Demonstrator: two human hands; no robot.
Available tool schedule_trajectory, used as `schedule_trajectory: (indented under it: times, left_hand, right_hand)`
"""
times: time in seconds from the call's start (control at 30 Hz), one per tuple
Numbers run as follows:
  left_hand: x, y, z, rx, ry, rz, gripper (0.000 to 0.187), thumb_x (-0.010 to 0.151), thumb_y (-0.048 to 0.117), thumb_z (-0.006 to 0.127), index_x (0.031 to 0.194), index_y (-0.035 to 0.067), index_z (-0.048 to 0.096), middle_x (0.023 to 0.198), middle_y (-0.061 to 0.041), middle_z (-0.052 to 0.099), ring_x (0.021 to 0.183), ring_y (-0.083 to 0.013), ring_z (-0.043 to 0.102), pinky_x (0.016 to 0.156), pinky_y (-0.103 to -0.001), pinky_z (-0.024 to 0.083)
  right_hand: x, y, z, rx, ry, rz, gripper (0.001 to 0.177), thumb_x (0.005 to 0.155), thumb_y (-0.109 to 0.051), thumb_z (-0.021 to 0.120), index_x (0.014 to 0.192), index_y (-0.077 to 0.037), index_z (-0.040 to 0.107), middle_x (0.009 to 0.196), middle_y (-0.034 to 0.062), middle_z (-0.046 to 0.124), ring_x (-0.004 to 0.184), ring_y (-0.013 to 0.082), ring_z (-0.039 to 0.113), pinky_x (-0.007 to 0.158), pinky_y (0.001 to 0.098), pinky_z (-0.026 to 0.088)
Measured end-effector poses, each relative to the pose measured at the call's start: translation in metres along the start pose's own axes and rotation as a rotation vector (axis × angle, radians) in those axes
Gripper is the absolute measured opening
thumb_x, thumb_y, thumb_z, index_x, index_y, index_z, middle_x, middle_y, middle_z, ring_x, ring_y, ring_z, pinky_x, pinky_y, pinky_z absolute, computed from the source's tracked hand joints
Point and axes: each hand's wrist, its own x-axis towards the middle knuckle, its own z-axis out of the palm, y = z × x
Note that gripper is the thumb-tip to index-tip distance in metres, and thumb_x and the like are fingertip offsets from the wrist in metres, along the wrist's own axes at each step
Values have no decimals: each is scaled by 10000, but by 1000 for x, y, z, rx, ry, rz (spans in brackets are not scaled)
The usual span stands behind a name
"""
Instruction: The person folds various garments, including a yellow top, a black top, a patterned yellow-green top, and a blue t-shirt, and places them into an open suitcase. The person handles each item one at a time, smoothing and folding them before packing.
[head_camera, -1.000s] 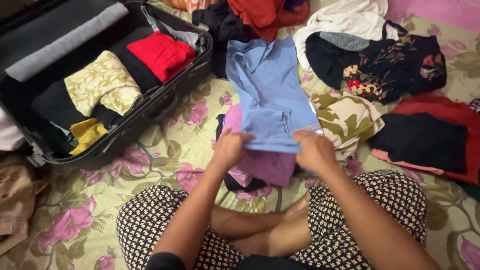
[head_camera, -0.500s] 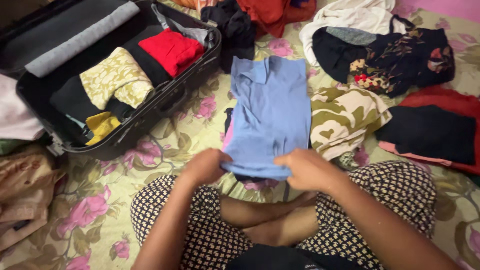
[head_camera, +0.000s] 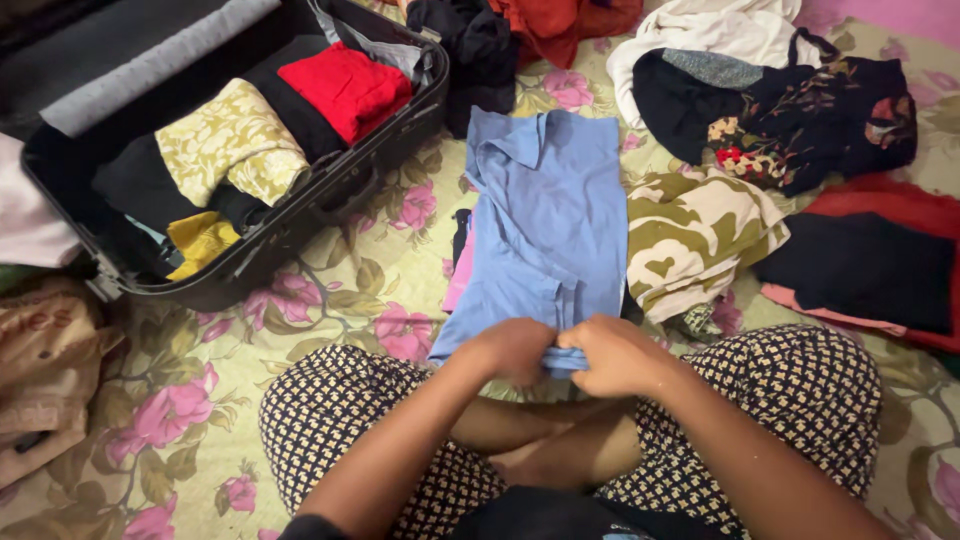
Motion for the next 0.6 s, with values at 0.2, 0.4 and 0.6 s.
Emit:
schedule_trajectory:
  times: [0.2,0.4,0.6]
  left_hand:
    - [50,-51,-29,-146,-65,155,292,714,134,758,997,64,779,845,-178,742,770,-299,726,716,-411,555]
    - [82,-128,-24,-502,14,125,302,777,94,728,1071,27,714,807,-84,722,748,-137,600,689,-365,532]
    - [92,-157,-5,-853,-37,79,294,818,82,761,1096,-11,732,913,22,734,842,-99,622,795,-287,531]
  right_hand:
    - [25,51,-16,498,-4,-60,199,848,-180,744,999,-50,740,843,35,780,761,92,687,710,296,561]
    - [98,106,-34,660,249,-65,172,960,-144,662,1082,-44,730,952,25,753,868,71,668,792,270,551]
    - [189,132,-43,272,370,-56,241,942,-112,615,1152,-67,724,1050,113,769,966,213,732,853,347,571]
